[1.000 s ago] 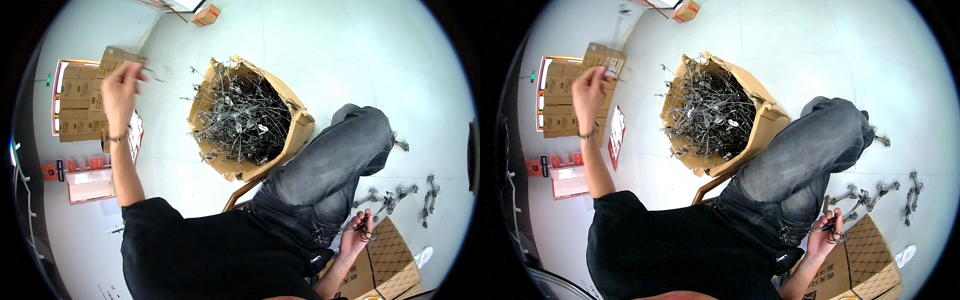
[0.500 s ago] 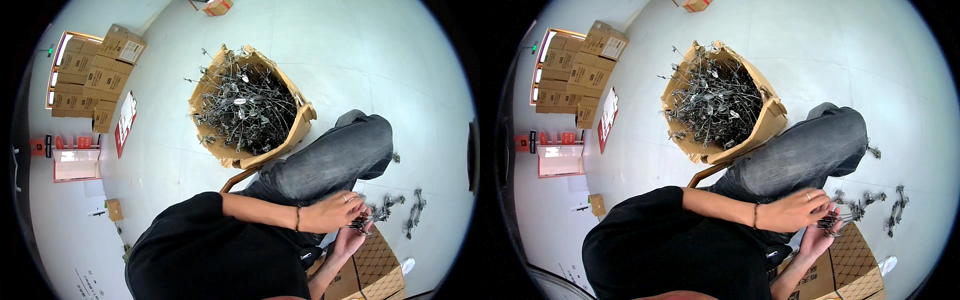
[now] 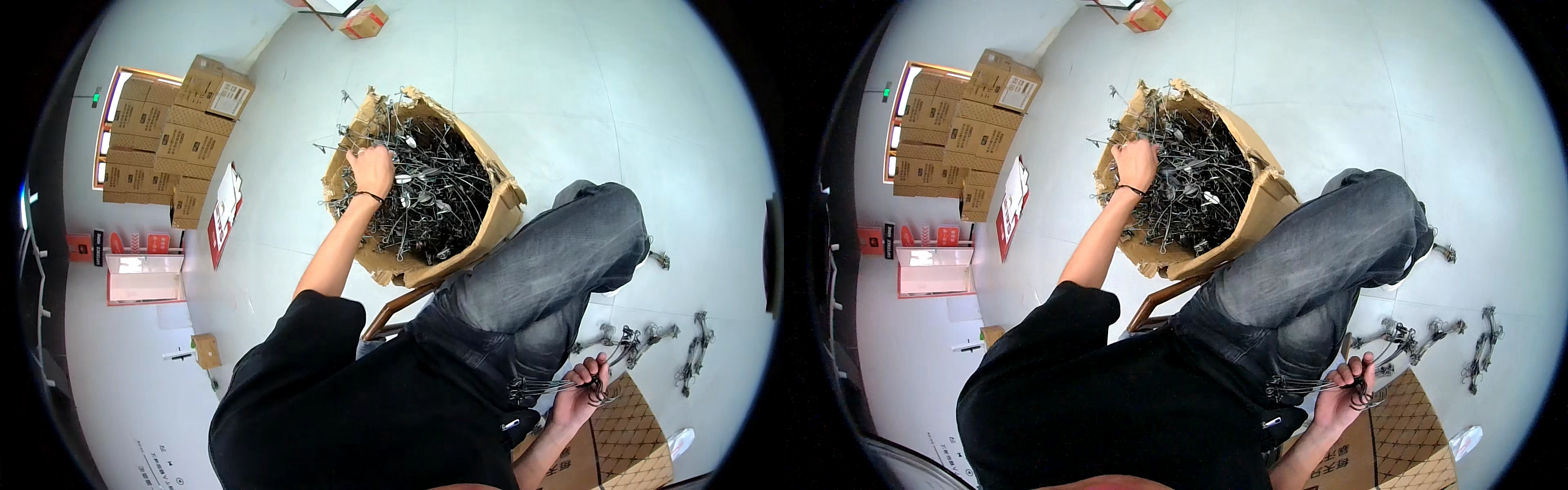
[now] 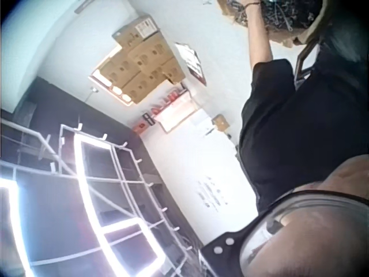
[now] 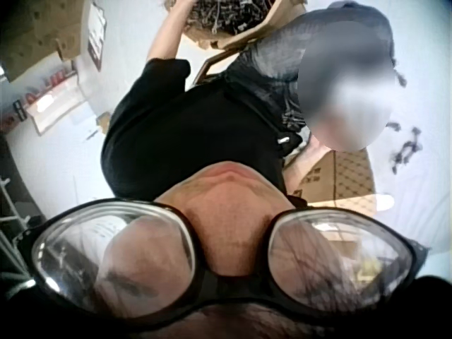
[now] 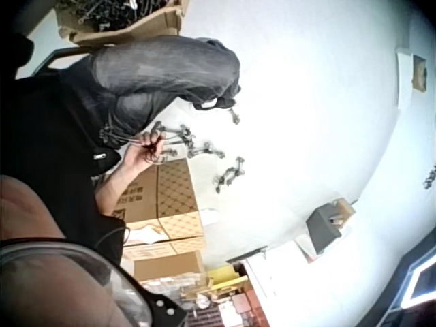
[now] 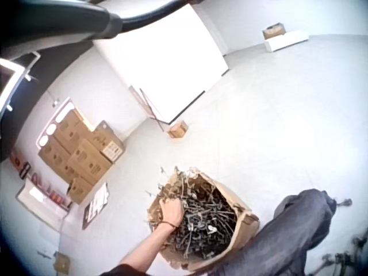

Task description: The person sits on the floor and sorts small, dark, twisted wire components from a cardboard box. They pick up individual pieces or small bundles, inspect them, and place them into a pile on their lap. Another person joins later to assist with the sorting.

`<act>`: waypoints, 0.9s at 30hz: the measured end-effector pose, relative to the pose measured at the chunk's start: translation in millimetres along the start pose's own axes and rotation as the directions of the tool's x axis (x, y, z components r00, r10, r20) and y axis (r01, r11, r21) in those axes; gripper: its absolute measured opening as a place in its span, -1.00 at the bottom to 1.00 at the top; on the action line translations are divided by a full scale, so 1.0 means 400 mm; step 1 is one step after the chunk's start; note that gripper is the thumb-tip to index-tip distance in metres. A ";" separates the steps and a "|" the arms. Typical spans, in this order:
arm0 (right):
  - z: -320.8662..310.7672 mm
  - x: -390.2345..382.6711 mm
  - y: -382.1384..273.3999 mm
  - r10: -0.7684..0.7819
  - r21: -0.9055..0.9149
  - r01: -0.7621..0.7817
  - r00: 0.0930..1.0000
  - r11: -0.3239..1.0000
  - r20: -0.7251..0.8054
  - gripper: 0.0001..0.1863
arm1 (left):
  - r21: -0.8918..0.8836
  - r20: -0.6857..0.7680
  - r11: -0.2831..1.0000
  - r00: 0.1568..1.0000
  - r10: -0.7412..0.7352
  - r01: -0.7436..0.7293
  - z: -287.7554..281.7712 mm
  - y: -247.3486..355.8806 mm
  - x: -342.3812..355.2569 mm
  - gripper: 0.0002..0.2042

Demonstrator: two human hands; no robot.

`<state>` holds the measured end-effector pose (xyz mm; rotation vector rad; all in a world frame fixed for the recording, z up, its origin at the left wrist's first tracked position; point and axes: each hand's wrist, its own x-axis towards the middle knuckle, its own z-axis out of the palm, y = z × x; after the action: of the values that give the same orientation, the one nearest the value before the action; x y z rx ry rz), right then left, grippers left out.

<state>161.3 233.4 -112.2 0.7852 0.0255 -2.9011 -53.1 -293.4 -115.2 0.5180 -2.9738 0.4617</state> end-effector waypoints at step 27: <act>-0.034 0.039 0.012 -0.049 -0.089 0.044 0.997 0.995 -0.060 -0.79 | -0.302 -0.152 0.934 0.977 0.151 -0.192 -0.248 -0.027 -0.019 -0.85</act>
<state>155.4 227.4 -131.7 0.8703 0.1789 -2.8952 -38.8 -269.9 -18.8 0.1892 -2.8982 0.0220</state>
